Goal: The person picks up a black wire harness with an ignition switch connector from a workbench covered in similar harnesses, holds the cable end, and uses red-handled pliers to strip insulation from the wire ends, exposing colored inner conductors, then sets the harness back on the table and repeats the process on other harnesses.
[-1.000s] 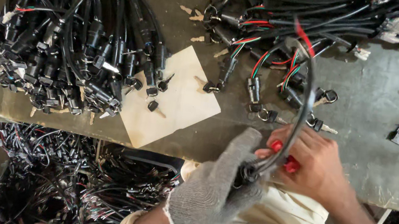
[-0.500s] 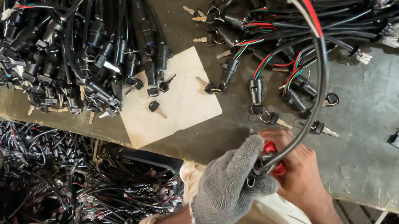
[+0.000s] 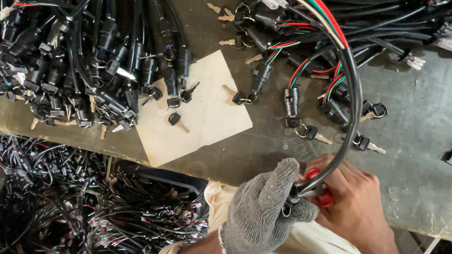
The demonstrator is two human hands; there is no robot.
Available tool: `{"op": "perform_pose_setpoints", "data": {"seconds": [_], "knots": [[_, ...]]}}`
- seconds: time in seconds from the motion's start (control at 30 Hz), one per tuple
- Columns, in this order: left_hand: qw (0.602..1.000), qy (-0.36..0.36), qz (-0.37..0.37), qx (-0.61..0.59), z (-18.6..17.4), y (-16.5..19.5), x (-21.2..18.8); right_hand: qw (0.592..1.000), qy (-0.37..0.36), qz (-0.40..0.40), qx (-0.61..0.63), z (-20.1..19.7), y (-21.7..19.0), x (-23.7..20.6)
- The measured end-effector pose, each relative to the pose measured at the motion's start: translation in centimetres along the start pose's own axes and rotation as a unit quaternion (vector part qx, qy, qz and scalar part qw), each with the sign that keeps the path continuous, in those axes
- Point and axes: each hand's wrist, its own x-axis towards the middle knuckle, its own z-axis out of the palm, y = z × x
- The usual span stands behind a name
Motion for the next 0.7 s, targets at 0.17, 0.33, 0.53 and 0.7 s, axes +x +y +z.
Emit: {"op": "perform_pose_setpoints", "data": {"seconds": [0.17, 0.33, 0.53, 0.7], "knots": [[0.998, -0.013, 0.043, 0.041, -0.2, -0.6, 0.1, 0.996, 0.001, 0.027, -0.08, -0.6, -0.6, -0.7], [0.989, -0.066, 0.063, 0.117, -1.4, -1.0, 0.0, 0.99, 0.002, 0.089, -0.112, -0.2, -0.5, -1.3], [0.976, -0.053, 0.105, 0.184, -1.8, -0.9, 1.2, 0.998, 0.0, 0.064, -0.018, 0.2, -1.2, -1.7], [0.995, -0.067, 0.036, 0.061, -2.2, -0.5, 1.7, 0.988, -0.013, 0.133, -0.073, 0.9, -1.3, -1.3]]}}
